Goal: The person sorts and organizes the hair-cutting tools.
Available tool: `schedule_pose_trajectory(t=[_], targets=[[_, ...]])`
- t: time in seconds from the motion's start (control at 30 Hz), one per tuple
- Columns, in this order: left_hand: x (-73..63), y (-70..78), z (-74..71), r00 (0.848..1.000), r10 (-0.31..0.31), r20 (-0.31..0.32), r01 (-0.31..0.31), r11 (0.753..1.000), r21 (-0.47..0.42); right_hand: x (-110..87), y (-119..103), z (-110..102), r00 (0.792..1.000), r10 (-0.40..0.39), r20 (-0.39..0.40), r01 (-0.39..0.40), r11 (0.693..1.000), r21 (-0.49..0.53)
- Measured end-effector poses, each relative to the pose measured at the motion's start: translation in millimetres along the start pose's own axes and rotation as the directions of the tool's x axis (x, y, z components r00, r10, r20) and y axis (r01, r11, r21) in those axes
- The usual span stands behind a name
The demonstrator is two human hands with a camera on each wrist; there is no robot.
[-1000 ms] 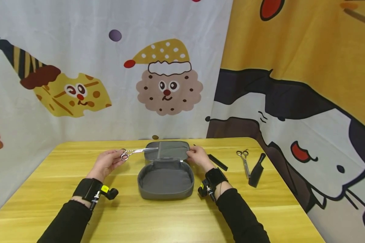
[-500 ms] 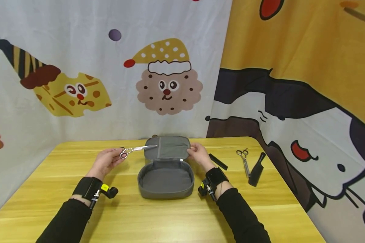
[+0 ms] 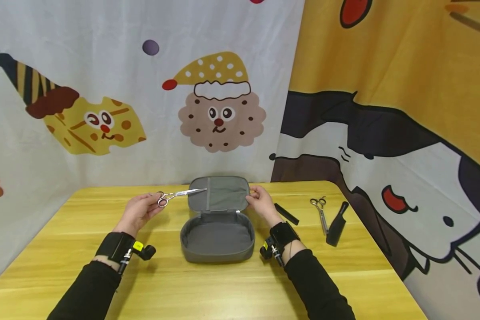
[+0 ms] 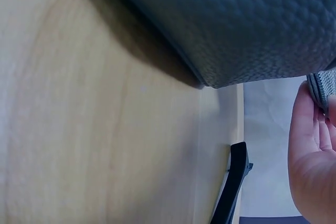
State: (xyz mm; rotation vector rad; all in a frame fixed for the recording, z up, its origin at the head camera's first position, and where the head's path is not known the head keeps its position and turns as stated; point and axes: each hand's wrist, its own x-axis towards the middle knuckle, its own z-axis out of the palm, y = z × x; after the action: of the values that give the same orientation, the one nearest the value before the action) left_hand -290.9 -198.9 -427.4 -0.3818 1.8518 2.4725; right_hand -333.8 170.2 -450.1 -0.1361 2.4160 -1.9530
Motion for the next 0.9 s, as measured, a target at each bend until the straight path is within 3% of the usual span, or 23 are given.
schedule_pose_trajectory(t=[0.9], targets=[[9.1,0.2,16.4,1.0,0.02,0.02,-0.02,1.0,-0.011,-4.3,0,2,0.995,-0.094,-0.03,0.095,0.995,0.017]])
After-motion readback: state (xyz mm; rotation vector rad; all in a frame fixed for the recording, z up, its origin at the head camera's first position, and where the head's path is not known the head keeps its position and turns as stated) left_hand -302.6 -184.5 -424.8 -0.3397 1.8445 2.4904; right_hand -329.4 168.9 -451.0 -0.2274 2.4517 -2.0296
